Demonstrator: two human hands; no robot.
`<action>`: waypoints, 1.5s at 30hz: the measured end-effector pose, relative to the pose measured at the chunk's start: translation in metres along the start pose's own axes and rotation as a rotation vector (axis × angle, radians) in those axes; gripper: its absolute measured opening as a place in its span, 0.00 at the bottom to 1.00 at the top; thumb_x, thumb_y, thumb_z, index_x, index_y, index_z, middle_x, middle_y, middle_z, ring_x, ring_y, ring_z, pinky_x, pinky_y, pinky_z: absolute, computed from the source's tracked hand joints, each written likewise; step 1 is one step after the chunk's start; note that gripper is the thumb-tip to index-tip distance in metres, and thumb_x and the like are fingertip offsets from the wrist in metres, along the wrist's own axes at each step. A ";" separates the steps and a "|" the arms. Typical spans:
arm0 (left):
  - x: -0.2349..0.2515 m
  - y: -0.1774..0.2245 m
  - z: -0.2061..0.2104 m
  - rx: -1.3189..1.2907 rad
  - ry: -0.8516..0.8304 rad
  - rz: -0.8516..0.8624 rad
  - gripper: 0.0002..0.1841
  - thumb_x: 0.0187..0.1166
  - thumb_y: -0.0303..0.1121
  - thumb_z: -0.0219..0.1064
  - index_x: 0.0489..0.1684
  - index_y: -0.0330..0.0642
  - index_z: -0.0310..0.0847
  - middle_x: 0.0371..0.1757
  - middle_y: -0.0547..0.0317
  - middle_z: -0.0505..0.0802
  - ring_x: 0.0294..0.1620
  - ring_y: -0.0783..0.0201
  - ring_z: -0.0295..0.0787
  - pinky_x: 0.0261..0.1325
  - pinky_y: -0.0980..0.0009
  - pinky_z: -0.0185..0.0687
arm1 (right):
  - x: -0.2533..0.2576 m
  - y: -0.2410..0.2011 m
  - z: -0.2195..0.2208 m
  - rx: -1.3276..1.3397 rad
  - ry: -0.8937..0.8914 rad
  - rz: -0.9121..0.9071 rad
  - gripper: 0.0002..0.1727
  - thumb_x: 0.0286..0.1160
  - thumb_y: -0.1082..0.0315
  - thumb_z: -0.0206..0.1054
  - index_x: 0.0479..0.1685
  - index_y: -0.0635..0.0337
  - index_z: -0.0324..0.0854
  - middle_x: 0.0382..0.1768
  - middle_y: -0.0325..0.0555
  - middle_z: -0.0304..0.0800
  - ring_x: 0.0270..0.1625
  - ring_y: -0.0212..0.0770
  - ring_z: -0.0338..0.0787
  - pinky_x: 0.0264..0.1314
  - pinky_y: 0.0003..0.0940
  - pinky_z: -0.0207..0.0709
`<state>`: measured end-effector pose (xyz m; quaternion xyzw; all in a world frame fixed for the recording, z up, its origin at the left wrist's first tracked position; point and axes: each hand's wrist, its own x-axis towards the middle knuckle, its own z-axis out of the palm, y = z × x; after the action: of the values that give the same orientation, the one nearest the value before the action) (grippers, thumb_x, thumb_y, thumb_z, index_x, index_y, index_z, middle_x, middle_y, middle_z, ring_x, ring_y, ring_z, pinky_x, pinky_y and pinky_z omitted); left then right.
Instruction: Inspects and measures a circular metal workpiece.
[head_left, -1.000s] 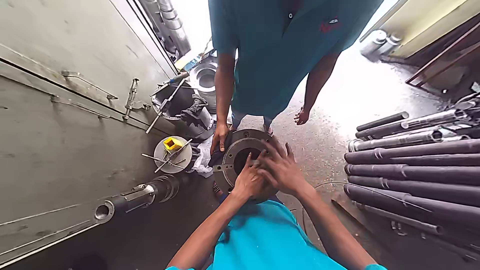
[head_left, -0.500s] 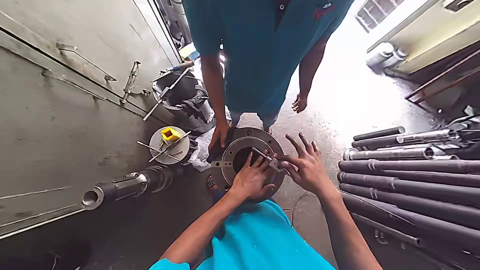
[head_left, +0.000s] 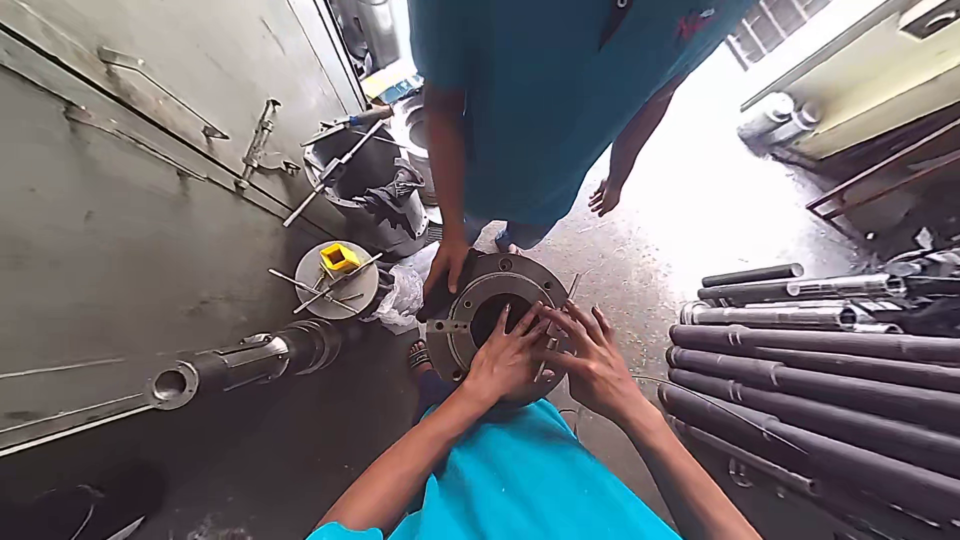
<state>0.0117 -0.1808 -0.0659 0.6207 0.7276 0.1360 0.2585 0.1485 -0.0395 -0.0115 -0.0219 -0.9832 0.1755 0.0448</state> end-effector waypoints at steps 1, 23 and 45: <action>0.001 0.000 -0.001 0.005 0.008 0.009 0.38 0.84 0.66 0.49 0.88 0.53 0.67 0.95 0.61 0.63 0.98 0.50 0.40 0.90 0.29 0.29 | -0.003 0.003 -0.003 -0.011 0.022 0.007 0.18 0.73 0.67 0.60 0.48 0.31 0.92 0.82 0.44 0.78 0.90 0.61 0.65 0.84 0.77 0.52; -0.001 -0.003 0.000 -0.018 0.051 0.049 0.38 0.82 0.64 0.56 0.86 0.49 0.70 0.92 0.58 0.68 0.96 0.49 0.47 0.89 0.29 0.40 | 0.047 0.014 -0.013 -0.067 -0.046 0.433 0.38 0.81 0.33 0.52 0.65 0.57 0.86 0.92 0.55 0.58 0.94 0.65 0.50 0.87 0.73 0.52; -0.002 0.000 -0.004 -0.002 0.055 0.043 0.39 0.80 0.61 0.60 0.89 0.51 0.66 0.93 0.59 0.65 0.97 0.49 0.46 0.89 0.33 0.44 | 0.034 0.027 -0.003 0.034 0.054 -0.098 0.11 0.69 0.68 0.68 0.34 0.39 0.95 0.80 0.38 0.80 0.92 0.57 0.60 0.89 0.74 0.44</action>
<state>0.0096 -0.1825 -0.0621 0.6320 0.7207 0.1593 0.2363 0.1156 -0.0109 -0.0156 0.0221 -0.9785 0.1890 0.0800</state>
